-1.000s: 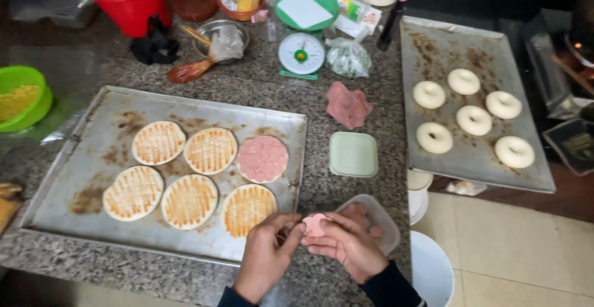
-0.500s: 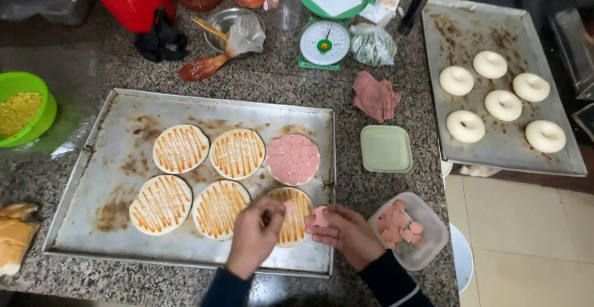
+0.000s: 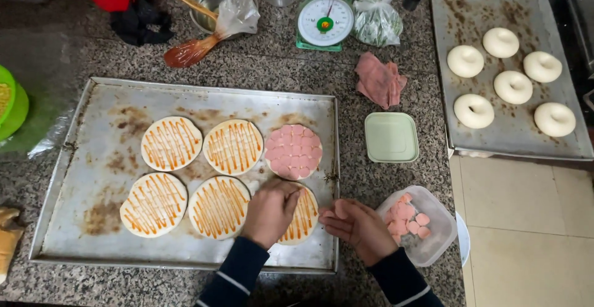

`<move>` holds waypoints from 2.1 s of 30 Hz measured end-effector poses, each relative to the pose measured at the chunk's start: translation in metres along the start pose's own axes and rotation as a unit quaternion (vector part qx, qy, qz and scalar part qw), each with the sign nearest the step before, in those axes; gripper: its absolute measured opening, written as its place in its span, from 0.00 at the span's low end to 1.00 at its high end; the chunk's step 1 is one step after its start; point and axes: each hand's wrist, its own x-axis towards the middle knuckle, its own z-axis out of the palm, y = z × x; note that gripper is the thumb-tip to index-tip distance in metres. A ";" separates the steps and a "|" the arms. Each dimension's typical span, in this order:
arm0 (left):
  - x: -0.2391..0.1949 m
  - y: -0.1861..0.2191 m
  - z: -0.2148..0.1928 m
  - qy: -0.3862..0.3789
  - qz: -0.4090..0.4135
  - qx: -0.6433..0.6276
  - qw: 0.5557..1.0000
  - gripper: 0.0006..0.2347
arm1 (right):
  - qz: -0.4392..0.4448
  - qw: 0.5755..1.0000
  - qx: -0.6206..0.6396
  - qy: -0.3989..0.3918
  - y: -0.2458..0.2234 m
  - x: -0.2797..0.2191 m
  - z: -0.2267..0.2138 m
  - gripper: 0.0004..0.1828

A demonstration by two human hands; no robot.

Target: The person places small pink circular pieces onto round buns that have been drizzled with sauce on a metal tray. The person retrieves a yellow-handled scraper from a shelf and returns to continue placing the pieces. The buns remain on the tray throughout the clip.

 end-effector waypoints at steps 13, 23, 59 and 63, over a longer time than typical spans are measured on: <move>0.008 -0.017 0.012 0.084 -0.010 0.178 0.980 0.07 | 0.027 0.999 -0.001 0.017 -0.005 -0.004 0.009 0.14; -0.007 0.036 -0.028 -0.023 -0.005 -0.028 0.999 0.09 | 0.027 1.000 0.001 -0.009 0.007 0.008 0.008 0.09; -0.027 0.050 -0.046 -0.103 -0.081 -0.178 0.975 0.08 | -0.086 0.984 -0.123 -0.096 0.009 -0.008 0.032 0.13; -0.026 0.050 -0.039 -0.072 -0.092 -0.169 0.979 0.08 | -0.126 0.974 -0.134 -0.129 0.017 -0.003 0.026 0.14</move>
